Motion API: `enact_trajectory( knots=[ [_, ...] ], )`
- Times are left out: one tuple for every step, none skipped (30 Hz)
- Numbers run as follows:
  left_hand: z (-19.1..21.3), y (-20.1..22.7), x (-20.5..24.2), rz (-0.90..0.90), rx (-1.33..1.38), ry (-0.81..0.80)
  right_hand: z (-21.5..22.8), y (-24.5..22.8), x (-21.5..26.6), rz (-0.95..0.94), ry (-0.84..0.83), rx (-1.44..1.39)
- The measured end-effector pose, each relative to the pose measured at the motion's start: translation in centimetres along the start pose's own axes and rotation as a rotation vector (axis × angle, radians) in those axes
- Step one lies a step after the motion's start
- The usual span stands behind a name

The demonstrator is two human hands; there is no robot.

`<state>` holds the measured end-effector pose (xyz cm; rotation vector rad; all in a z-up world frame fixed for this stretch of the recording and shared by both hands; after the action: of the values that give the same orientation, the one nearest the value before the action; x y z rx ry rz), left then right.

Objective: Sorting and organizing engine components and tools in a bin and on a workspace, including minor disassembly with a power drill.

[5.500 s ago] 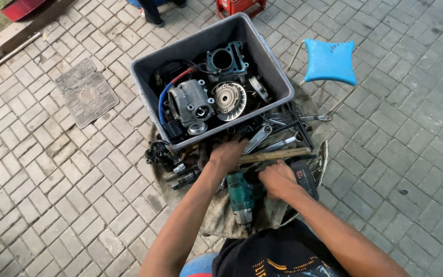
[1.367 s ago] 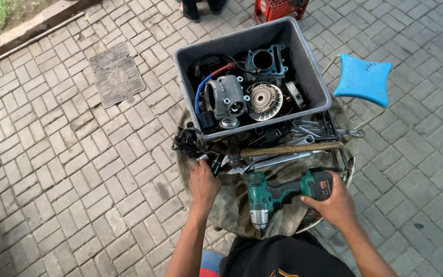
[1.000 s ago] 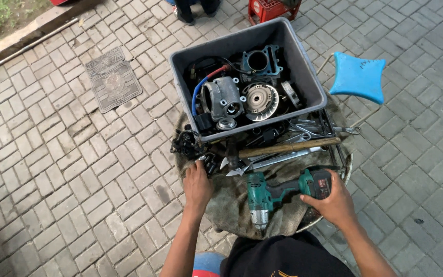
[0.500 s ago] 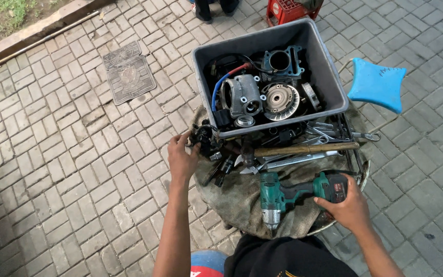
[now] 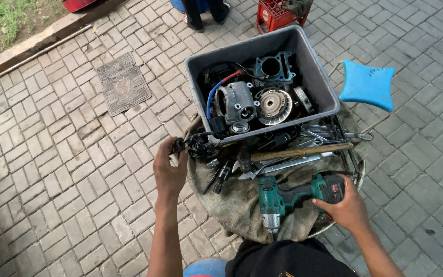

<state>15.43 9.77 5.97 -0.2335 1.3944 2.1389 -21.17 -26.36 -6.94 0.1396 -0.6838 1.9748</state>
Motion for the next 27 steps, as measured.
enact_trajectory(
  knots=[
    [0.0, 0.8, -1.1, 0.001, 0.001, -0.002, -0.2, 0.2, -0.1, -0.002, -0.001, 0.001],
    [0.0, 2.4, -2.0, -0.075, -0.052, 0.002, -0.2, 0.2, -0.2, 0.026, 0.013, 0.005],
    [0.0, 4.0, -2.9, -0.151, -0.105, 0.004, -0.3, 0.2, -0.3, 0.053, 0.026, 0.008],
    [-0.5, 4.1, -4.1, -0.15, -0.107, 0.009, -0.3, 0.3, -0.4, 0.058, 0.026, 0.01],
    [-1.5, 5.3, -5.2, -0.262, -0.132, -0.029, -0.3, 0.4, -0.4, 0.065, 0.038, 0.002],
    [-2.4, 6.5, -6.1, -0.374, -0.159, -0.068, -0.3, 0.4, -0.4, 0.072, 0.05, -0.008],
    [-2.9, 6.9, -7.1, -0.373, -0.162, -0.065, -0.1, 0.0, -0.3, 0.077, 0.049, -0.008],
    [-4.0, 7.6, -8.2, -0.39, -0.091, -0.127, -0.2, -0.1, -0.1, 0.052, 0.015, -0.003],
    [-5.2, 8.3, -9.3, -0.407, -0.021, -0.189, -0.2, -0.1, 0.0, 0.028, -0.019, 0.001],
    [-6.0, 7.7, -10.1, -0.413, -0.019, -0.189, -0.1, -0.3, 0.0, 0.028, -0.013, -0.003],
    [-7.1, 6.9, -11.0, -0.377, 0.082, -0.222, -0.1, -0.3, 0.0, 0.012, -0.013, -0.003],
    [-8.2, 6.0, -11.7, -0.339, 0.184, -0.26, -0.1, -0.2, 0.2, -0.006, -0.014, -0.003],
    [-8.3, 6.0, -12.1, -0.344, 0.185, -0.263, 0.0, -0.2, 0.1, -0.009, -0.011, -0.008],
    [-8.4, 6.0, -12.3, -0.362, 0.177, -0.268, 0.0, -0.1, 0.2, -0.02, -0.013, -0.003],
    [-8.5, 6.0, -12.6, -0.379, 0.17, -0.272, 0.0, 0.0, 0.2, -0.03, -0.015, 0.003],
    [-8.0, 6.0, -12.2, -0.379, 0.171, -0.28, -0.2, 0.4, 0.0, -0.037, -0.017, -0.001],
    [-7.3, 5.8, -12.0, -0.369, 0.088, -0.252, -0.3, 0.5, -0.1, -0.018, -0.002, 0.016],
    [-6.6, 5.6, -11.8, -0.359, 0.007, -0.223, -0.3, 0.6, -0.3, 0.001, 0.013, 0.034],
    [-6.0, 4.8, -11.1, -0.359, 0.009, -0.23, -0.3, 0.7, -0.3, -0.005, 0.012, 0.032],
    [-5.0, 3.3, -10.6, -0.291, -0.031, -0.2, -0.2, 0.4, -0.2, 0.021, 0.027, 0.014],
    [-3.8, 1.8, -10.1, -0.222, -0.072, -0.172, 0.0, 0.2, 0.0, 0.048, 0.043, -0.005],
    [-3.2, -0.1, -9.2, -0.217, -0.075, -0.172, -0.1, 0.3, 0.0, 0.048, 0.037, -0.003],
    [-2.4, -2.9, -8.5, -0.122, -0.16, -0.147, -0.2, 0.4, 0.0, 0.04, 0.03, 0.003],
    [-1.3, -5.7, -7.9, -0.028, -0.246, -0.116, -0.2, 0.3, -0.3, 0.037, 0.024, 0.009],
    [-1.3, -5.3, -7.9, -0.024, -0.249, -0.112, 0.0, 0.1, -0.1, 0.042, 0.021, 0.012],
    [-0.5, -3.8, -7.9, -0.118, -0.275, -0.023, 0.1, -0.1, -0.1, 0.024, 0.006, 0.01],
    [0.2, -2.4, -7.7, -0.211, -0.301, 0.064, 0.1, -0.2, 0.1, 0.006, -0.01, 0.008]
  ],
)
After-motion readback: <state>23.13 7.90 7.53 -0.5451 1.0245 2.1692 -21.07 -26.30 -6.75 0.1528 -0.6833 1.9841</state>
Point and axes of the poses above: each hand's wrist, its own x-axis away from the middle knuckle, its own z-axis out of the back of the hand, y = z × x, the point moved 10 cm from there along -x, towards the middle knuckle, and after that the axes turned 7 degrees about x, right-handed, at the moved point
